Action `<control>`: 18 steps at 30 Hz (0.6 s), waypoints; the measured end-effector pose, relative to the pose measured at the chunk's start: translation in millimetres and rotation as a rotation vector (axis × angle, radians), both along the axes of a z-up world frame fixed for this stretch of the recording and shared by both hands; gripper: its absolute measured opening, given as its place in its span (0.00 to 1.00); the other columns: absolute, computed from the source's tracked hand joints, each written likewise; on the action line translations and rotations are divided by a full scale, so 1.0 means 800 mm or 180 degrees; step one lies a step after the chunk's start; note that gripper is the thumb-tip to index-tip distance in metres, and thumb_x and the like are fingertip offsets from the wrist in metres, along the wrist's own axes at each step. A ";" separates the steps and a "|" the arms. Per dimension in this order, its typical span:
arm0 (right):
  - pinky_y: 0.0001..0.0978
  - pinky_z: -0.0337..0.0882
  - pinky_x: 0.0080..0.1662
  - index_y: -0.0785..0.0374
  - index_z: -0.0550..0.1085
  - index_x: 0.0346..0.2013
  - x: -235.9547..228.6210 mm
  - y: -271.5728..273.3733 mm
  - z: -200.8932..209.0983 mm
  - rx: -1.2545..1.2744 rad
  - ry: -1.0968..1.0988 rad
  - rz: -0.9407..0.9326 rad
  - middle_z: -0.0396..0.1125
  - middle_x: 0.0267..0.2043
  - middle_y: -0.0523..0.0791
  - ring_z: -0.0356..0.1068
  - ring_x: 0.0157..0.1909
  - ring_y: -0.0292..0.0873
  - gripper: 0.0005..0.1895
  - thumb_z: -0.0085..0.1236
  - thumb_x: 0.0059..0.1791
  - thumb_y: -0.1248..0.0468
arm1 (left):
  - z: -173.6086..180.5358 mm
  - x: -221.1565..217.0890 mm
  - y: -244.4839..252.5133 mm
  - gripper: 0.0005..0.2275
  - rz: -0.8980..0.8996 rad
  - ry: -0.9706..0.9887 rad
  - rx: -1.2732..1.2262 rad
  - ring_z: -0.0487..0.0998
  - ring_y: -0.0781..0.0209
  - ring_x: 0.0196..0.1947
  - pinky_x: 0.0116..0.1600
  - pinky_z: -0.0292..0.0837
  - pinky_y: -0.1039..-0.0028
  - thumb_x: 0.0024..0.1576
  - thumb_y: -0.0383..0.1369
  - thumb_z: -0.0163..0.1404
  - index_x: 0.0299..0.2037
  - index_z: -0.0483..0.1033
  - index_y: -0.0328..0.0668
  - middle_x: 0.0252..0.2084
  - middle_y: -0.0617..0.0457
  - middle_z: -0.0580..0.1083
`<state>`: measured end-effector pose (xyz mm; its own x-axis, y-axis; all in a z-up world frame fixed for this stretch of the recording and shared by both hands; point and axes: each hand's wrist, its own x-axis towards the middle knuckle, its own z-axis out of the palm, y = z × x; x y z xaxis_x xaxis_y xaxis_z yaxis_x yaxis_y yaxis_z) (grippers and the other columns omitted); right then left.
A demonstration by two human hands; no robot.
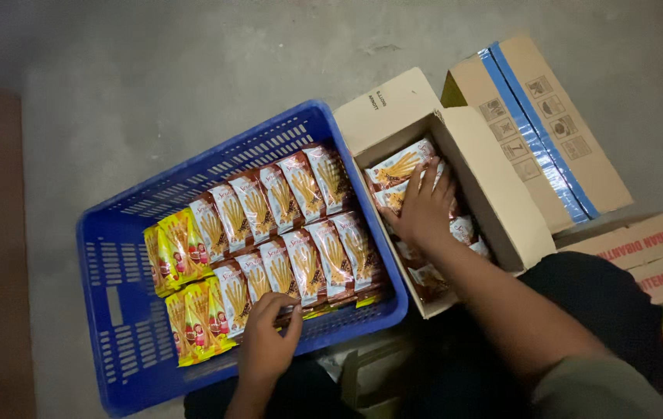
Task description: The person transfers snack packets from a blue plastic basket into a cardboard box. They pick up packets by hand and place them into the box repeatedly.
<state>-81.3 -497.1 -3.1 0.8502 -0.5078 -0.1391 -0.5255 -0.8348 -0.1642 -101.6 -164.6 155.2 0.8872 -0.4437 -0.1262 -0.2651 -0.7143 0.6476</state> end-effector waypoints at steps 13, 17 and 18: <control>0.63 0.52 0.67 0.62 0.47 0.78 0.004 -0.001 -0.037 -0.0655 0.0011 0.0137 0.34 0.79 0.64 0.46 0.74 0.71 0.61 0.38 0.46 0.23 | 0.001 0.002 -0.005 0.07 0.0173 0.0175 0.0055 0.80 0.62 0.41 0.45 0.81 0.76 0.58 0.33 0.53 0.37 0.81 0.41 0.39 0.54 0.77; 0.69 0.43 0.68 0.63 0.39 0.79 0.013 -0.005 -0.008 0.0013 0.0319 0.0108 0.25 0.80 0.64 0.33 0.77 0.73 0.60 0.38 0.47 0.25 | 0.002 0.003 -0.004 0.06 0.0098 -0.0009 -0.0012 0.79 0.62 0.39 0.43 0.78 0.75 0.59 0.33 0.52 0.36 0.81 0.42 0.37 0.54 0.77; 0.69 0.40 0.69 0.62 0.34 0.79 0.013 -0.006 0.009 0.0293 0.0661 0.0100 0.19 0.80 0.63 0.26 0.78 0.72 0.60 0.34 0.48 0.25 | 0.004 0.001 -0.004 0.06 0.0062 -0.0073 0.0008 0.79 0.62 0.39 0.43 0.76 0.75 0.59 0.32 0.51 0.34 0.80 0.43 0.36 0.55 0.77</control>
<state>-70.8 -501.5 4.5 0.8136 -0.4586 -0.3573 -0.5300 -0.8378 -0.1316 -100.8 -168.0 158.7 0.8984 -0.4260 -0.1070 -0.2658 -0.7211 0.6398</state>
